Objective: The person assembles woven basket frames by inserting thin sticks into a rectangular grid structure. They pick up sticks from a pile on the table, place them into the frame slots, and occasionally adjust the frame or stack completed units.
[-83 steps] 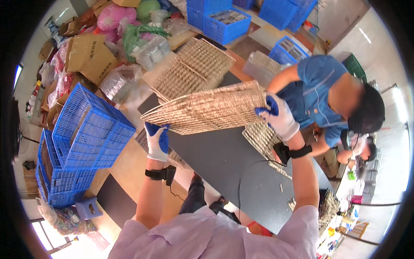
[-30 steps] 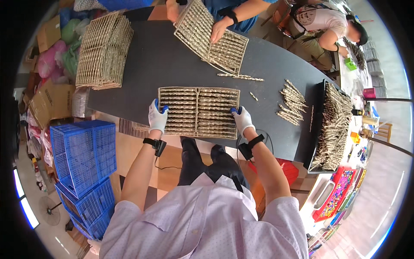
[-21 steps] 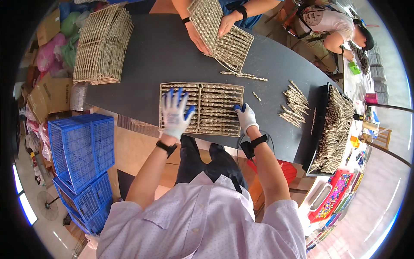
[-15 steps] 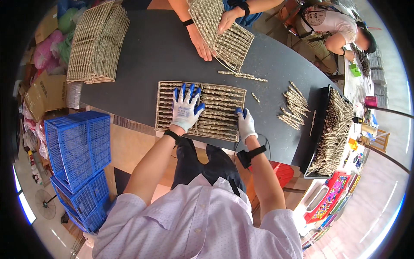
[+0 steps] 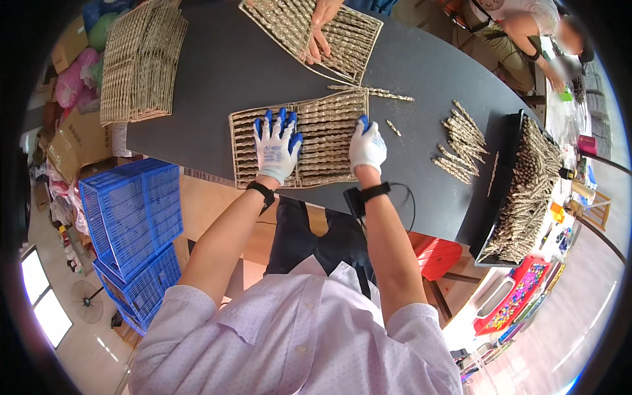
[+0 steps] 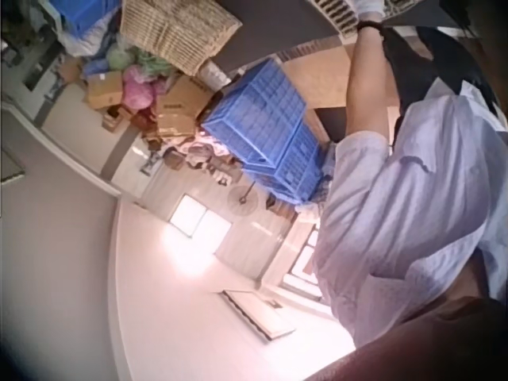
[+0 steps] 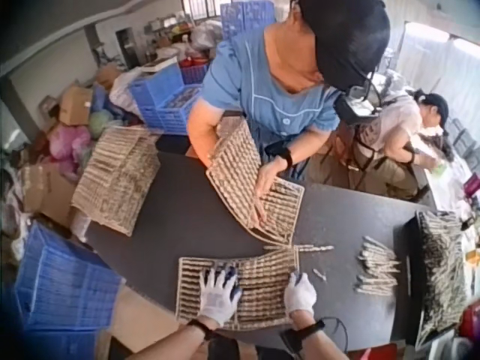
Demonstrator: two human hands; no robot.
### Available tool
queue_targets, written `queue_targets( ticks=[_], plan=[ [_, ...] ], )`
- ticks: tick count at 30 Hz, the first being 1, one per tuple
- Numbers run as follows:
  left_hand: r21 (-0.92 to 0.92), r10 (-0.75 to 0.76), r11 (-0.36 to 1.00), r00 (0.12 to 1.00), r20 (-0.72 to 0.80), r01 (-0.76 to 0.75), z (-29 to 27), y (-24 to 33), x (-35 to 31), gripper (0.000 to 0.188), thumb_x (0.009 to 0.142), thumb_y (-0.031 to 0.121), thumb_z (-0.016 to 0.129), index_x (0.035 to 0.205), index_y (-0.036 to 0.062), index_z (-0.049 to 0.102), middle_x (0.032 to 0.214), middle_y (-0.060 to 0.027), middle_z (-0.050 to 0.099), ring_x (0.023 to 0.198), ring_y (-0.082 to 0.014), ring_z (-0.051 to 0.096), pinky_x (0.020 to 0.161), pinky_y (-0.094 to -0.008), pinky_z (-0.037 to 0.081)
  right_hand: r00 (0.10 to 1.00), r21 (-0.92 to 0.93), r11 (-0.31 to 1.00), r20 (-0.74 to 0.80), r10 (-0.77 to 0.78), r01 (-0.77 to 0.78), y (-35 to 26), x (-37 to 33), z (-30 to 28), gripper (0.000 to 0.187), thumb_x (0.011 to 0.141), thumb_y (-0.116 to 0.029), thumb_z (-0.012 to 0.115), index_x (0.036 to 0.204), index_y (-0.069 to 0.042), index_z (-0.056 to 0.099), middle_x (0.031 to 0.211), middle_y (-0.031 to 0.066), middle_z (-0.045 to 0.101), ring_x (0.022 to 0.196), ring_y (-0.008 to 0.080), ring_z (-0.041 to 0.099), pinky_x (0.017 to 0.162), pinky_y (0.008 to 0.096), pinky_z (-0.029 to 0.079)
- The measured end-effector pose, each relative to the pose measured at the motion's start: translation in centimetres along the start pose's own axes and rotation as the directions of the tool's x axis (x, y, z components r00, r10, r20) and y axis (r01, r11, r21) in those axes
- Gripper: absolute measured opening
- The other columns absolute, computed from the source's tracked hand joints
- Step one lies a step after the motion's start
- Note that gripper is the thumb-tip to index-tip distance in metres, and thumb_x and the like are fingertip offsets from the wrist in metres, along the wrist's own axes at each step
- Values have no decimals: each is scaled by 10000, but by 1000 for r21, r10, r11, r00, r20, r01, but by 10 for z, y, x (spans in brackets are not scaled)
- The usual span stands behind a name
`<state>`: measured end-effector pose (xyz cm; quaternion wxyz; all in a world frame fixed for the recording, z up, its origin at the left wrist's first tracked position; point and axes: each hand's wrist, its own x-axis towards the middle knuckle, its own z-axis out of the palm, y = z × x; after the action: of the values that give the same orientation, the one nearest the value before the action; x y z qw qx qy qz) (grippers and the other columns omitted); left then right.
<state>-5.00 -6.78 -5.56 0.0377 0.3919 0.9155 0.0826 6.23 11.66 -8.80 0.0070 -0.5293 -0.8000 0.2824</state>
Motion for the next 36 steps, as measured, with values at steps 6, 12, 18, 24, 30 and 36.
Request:
queue_targets(
  ticks=[6, 12, 18, 24, 30, 36],
  plan=[
    [-2, -61, 998, 995, -76, 62, 6, 4, 0, 453, 872, 293, 571, 1297, 140, 543, 1466, -84, 384, 1385, -335, 256, 1147, -541, 118, 999, 31, 999, 16, -29, 28, 23, -68, -8, 381, 965, -403, 407, 1025, -52, 543, 887, 201, 655, 839, 385, 630, 748, 464, 483],
    [39, -41, 998, 999, -27, 42, 10, 0, -3, 511, 882, 314, 561, 1366, 170, 481, 1485, -80, 364, 1387, -362, 250, 1142, -566, 101, 998, -33, 999, -61, -19, 17, 1, -15, -5, 426, 967, -426, 394, 1033, -37, 554, 874, 217, 664, 818, 405, 635, 733, 500, 484],
    [31, -29, 999, 1000, 5, 29, 6, 1, -2, 497, 906, 322, 536, 1378, 182, 470, 1478, -67, 378, 1391, -347, 247, 1144, -558, 102, 996, -45, 999, -90, 5, -9, 0, -7, 1, 432, 964, -431, 380, 1037, -46, 562, 909, 212, 671, 848, 406, 637, 750, 483, 486],
    [27, -42, 999, 998, -38, 43, 10, -1, -2, 486, 908, 333, 530, 1369, 190, 478, 1483, -67, 368, 1394, -346, 242, 1145, -553, 105, 1000, -88, 996, -5, 13, -13, 12, -28, -7, 458, 962, -459, 363, 1040, -55, 564, 931, 205, 672, 868, 403, 637, 779, 487, 475],
    [12, -38, 999, 998, -53, 39, 12, -3, -3, 498, 902, 327, 536, 1377, 199, 465, 1475, -70, 375, 1380, -361, 262, 1135, -574, 117, 999, -109, 993, 7, 52, -51, 10, -24, -8, 505, 957, -475, 358, 1142, -54, 568, 983, 201, 673, 921, 390, 633, 817, 467, 474],
    [-14, -38, 999, 996, -78, 37, 12, -3, -4, 506, 894, 329, 546, 1377, 200, 466, 1465, -70, 389, 1376, -368, 268, 1132, -578, 122, 998, -98, 993, 12, 65, -64, 15, -22, -5, 536, 951, -486, 377, 1214, -53, 553, 1030, 199, 666, 970, 385, 623, 857, 453, 467]
  ],
)
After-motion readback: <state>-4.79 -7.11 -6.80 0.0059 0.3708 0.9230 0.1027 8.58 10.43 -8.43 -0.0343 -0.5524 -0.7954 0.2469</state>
